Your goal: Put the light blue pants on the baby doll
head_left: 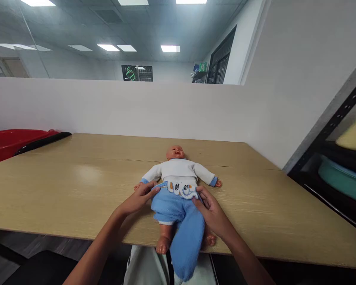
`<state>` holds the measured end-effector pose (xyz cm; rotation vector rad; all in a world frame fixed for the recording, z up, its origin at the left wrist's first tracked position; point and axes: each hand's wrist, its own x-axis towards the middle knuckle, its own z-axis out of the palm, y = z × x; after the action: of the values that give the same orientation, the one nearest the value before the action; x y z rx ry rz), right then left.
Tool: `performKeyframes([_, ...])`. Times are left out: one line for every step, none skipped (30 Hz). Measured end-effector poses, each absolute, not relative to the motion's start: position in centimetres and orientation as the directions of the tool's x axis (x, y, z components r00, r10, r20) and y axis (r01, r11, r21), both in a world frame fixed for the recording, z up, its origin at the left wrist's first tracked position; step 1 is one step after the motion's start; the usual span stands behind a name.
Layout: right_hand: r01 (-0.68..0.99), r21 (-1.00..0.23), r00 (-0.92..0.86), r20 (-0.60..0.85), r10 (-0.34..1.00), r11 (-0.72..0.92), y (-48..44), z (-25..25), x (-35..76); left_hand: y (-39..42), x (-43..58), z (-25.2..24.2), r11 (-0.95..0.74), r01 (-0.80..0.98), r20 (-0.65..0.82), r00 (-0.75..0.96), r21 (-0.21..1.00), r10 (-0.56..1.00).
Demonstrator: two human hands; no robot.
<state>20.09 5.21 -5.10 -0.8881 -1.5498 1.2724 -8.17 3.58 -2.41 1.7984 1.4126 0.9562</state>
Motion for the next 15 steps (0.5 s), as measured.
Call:
performKeyframes([-0.023, -0.977, -0.342, 0.208, 0.916, 0.213, 4.9, -4.8, 19.9, 3.5, -7.7, -2.1, -0.218, 0.509, 0.153, 0.166, 0.833, 0.974])
performKeyframes([-0.026, -0.975, -0.357, 0.216, 0.909, 0.221, 4.6, -4.4, 19.7, 3.4, -7.1, -1.8, -0.239, 0.510, 0.169, 0.180, 0.826, 0.969])
performKeyframes([-0.028, -0.973, -0.367, 0.225, 0.903, 0.230, 4.3, -4.0, 19.4, 3.2, -6.5, -1.3, -0.270, 0.501, 0.196, 0.195, 0.823, 0.961])
performKeyframes([-0.026, -0.971, -0.368, 0.232, 0.900, 0.239, 4.0, -3.5, 19.3, 3.0, -5.7, -0.7, -0.306, 0.482, 0.229, 0.214, 0.821, 0.950])
performKeyframes([-0.018, -0.969, -0.365, 0.235, 0.901, 0.245, 3.8, -3.0, 19.2, 2.9, -4.9, -0.1, -0.344, 0.463, 0.256, 0.243, 0.817, 0.936])
performKeyframes([-0.001, -0.969, -0.360, 0.231, 0.904, 0.247, 3.5, -2.4, 19.3, 2.8, -4.1, 0.6, -0.372, 0.448, 0.267, 0.282, 0.813, 0.922])
performKeyframes([0.034, -0.968, -0.357, 0.220, 0.908, 0.248, 3.2, -1.9, 19.6, 2.8, -3.3, 1.3, -0.390, 0.445, 0.259, 0.327, 0.806, 0.909])
performKeyframes([0.095, -0.964, -0.350, 0.200, 0.915, 0.248, 2.8, -1.3, 20.0, 2.9, -2.4, 1.9, -0.403, 0.448, 0.239, 0.379, 0.798, 0.894])
performKeyframes([0.180, -0.952, -0.344, 0.176, 0.922, 0.249, 2.5, -0.8, 20.5, 3.1, -1.7, 2.4, -0.414, 0.457, 0.210, 0.432, 0.787, 0.877])
performKeyframes([0.276, -0.927, -0.344, 0.151, 0.927, 0.253, 2.1, -0.4, 21.2, 3.4, -1.1, 2.8, -0.425, 0.468, 0.178, 0.483, 0.775, 0.857])
performKeyframes([0.367, -0.892, -0.347, 0.133, 0.929, 0.264, 1.7, 0.0, 22.0, 3.8, -0.5, 3.0, -0.438, 0.480, 0.148, 0.529, 0.760, 0.836])
performKeyframes([0.439, -0.853, -0.350, 0.126, 0.928, 0.281, 1.4, 0.2, 22.8, 4.1, -0.2, 3.2, -0.457, 0.492, 0.131, 0.562, 0.741, 0.816])
performKeyframes([0.484, -0.821, -0.352, 0.133, 0.927, 0.302, 1.1, 0.3, 23.5, 4.5, 0.1, 3.3, -0.479, 0.497, 0.128, 0.586, 0.723, 0.800])
performKeyframes([0.497, -0.805, -0.351, 0.154, 0.924, 0.323, 0.8, 0.3, 24.3, 4.7, 0.2, 3.4, -0.498, 0.496, 0.129, 0.604, 0.712, 0.786])
performKeyframes([0.480, -0.808, -0.347, 0.182, 0.920, 0.341, 0.7, 0.1, 24.9, 4.9, 0.2, 3.4, -0.512, 0.484, 0.130, 0.624, 0.710, 0.771])
